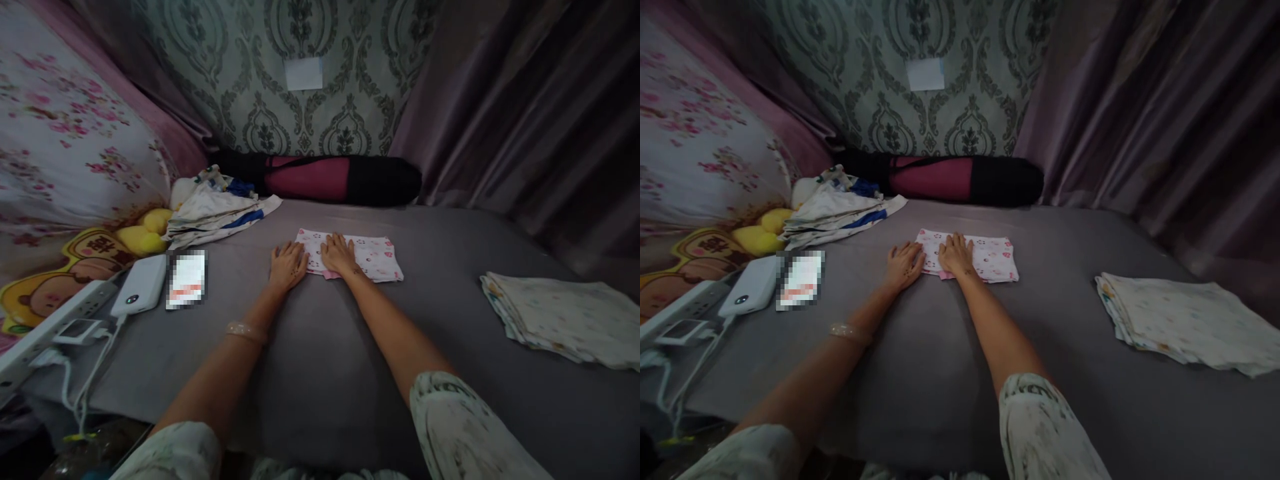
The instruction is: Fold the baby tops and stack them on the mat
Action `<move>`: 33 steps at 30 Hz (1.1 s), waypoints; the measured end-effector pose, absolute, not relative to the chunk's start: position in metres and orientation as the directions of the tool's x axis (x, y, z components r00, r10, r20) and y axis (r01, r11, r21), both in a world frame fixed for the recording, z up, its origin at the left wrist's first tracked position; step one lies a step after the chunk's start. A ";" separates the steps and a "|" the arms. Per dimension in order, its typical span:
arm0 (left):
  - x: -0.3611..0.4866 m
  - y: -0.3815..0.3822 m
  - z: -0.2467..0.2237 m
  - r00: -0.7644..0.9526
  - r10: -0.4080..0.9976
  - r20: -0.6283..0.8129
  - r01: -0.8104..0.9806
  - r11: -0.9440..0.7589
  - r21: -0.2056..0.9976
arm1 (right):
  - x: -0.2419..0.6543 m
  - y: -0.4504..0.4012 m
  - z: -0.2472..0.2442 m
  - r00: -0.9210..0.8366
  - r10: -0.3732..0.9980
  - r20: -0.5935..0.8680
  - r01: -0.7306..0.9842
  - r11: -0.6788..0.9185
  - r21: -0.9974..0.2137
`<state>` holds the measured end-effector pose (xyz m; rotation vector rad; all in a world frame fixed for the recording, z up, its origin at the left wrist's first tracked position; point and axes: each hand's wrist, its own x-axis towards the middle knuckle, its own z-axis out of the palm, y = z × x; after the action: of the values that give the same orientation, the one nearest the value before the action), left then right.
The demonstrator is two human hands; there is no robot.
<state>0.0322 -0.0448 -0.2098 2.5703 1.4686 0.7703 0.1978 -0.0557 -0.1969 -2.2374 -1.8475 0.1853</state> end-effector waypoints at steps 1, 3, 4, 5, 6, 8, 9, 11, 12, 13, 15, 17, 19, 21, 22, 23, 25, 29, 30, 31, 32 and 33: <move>0.032 -0.045 -0.210 0.417 0.824 0.384 0.785 -0.539 0.305 | 0.198 -0.056 -0.196 0.194 0.980 0.045 0.948 -0.175 -0.266; 0.032 -0.045 -0.211 0.419 0.820 0.390 0.787 -0.542 0.294 | 0.200 -0.057 -0.194 0.187 0.982 0.039 0.945 -0.169 -0.279; 0.032 -0.046 -0.211 0.420 0.819 0.391 0.788 -0.543 0.291 | 0.202 -0.058 -0.193 0.186 0.982 0.035 0.944 -0.168 -0.284; 0.032 -0.046 -0.210 0.423 0.818 0.389 0.788 -0.544 0.289 | 0.205 -0.060 -0.193 0.189 0.982 0.032 0.943 -0.172 -0.284; 0.032 -0.046 -0.210 0.426 0.819 0.386 0.788 -0.545 0.287 | 0.208 -0.063 -0.192 0.196 0.980 0.033 0.943 -0.180 -0.279; 0.032 -0.047 -0.209 0.435 0.819 0.375 0.788 -0.548 0.282 | 0.216 -0.069 -0.191 0.216 0.975 0.050 0.947 -0.196 -0.256; 0.032 -0.048 -0.208 0.437 0.819 0.372 0.789 -0.547 0.279 | 0.221 -0.072 -0.190 0.225 0.972 0.066 0.949 -0.203 -0.241; 0.032 -0.049 -0.207 0.432 0.821 0.373 0.793 -0.543 0.276 | 0.231 -0.079 -0.190 0.235 0.968 0.089 0.953 -0.212 -0.218; 0.033 -0.050 -0.206 0.430 0.821 0.375 0.794 -0.542 0.275 | 0.235 -0.082 -0.190 0.237 0.967 0.092 0.954 -0.214 -0.211; 0.033 -0.050 -0.206 0.427 0.821 0.378 0.796 -0.540 0.274 | 0.238 -0.084 -0.190 0.238 0.967 0.089 0.954 -0.216 -0.207; 0.033 -0.051 -0.205 0.428 0.821 0.377 0.796 -0.540 0.273 | 0.242 -0.086 -0.191 0.238 0.968 0.073 0.954 -0.220 -0.202; 0.033 -0.051 -0.205 0.433 0.822 0.370 0.795 -0.542 0.273 | 0.243 -0.086 -0.194 0.242 0.968 0.058 0.953 -0.226 -0.200; 0.032 -0.050 -0.206 0.437 0.821 0.368 0.792 -0.545 0.275 | 0.242 -0.085 -0.197 0.249 0.967 0.052 0.952 -0.235 -0.198; 0.032 -0.048 -0.208 0.432 0.819 0.378 0.790 -0.546 0.279 | 0.241 -0.085 -0.199 0.253 0.966 0.058 0.952 -0.238 -0.194; 0.032 -0.048 -0.209 0.428 0.819 0.382 0.791 -0.544 0.280 | 0.240 -0.085 -0.199 0.255 0.965 0.062 0.952 -0.239 -0.193; 0.032 -0.047 -0.210 0.424 0.820 0.384 0.792 -0.542 0.281 | 0.240 -0.085 -0.199 0.254 0.965 0.065 0.952 -0.238 -0.192; 0.032 -0.046 -0.211 0.423 0.821 0.383 0.795 -0.539 0.278 | 0.240 -0.085 -0.198 0.254 0.966 0.055 0.951 -0.238 -0.197; 0.032 -0.046 -0.212 0.429 0.819 0.382 0.798 -0.541 0.264 | 0.243 -0.087 -0.193 0.242 0.970 0.026 0.949 -0.231 -0.216; 0.032 -0.046 -0.211 0.430 0.819 0.381 0.799 -0.541 0.261 | 0.245 -0.088 -0.192 0.250 0.968 0.024 0.946 -0.238 -0.220; 0.032 -0.047 -0.210 0.431 0.819 0.378 0.800 -0.541 0.260 | 0.248 -0.090 -0.192 0.263 0.965 0.026 0.943 -0.251 -0.221; 0.032 -0.048 -0.209 0.434 0.820 0.373 0.800 -0.541 0.260 | 0.252 -0.091 -0.191 0.280 0.960 0.031 0.939 -0.267 -0.218; 0.032 -0.048 -0.208 0.436 0.822 0.367 0.800 -0.541 0.260 | 0.256 -0.094 -0.190 0.297 0.954 0.039 0.936 -0.283 -0.211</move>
<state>0.0318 -0.0485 -0.2080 2.6223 1.4815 0.7113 0.2557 -0.0936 -0.1898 -2.3676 -1.7495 0.1401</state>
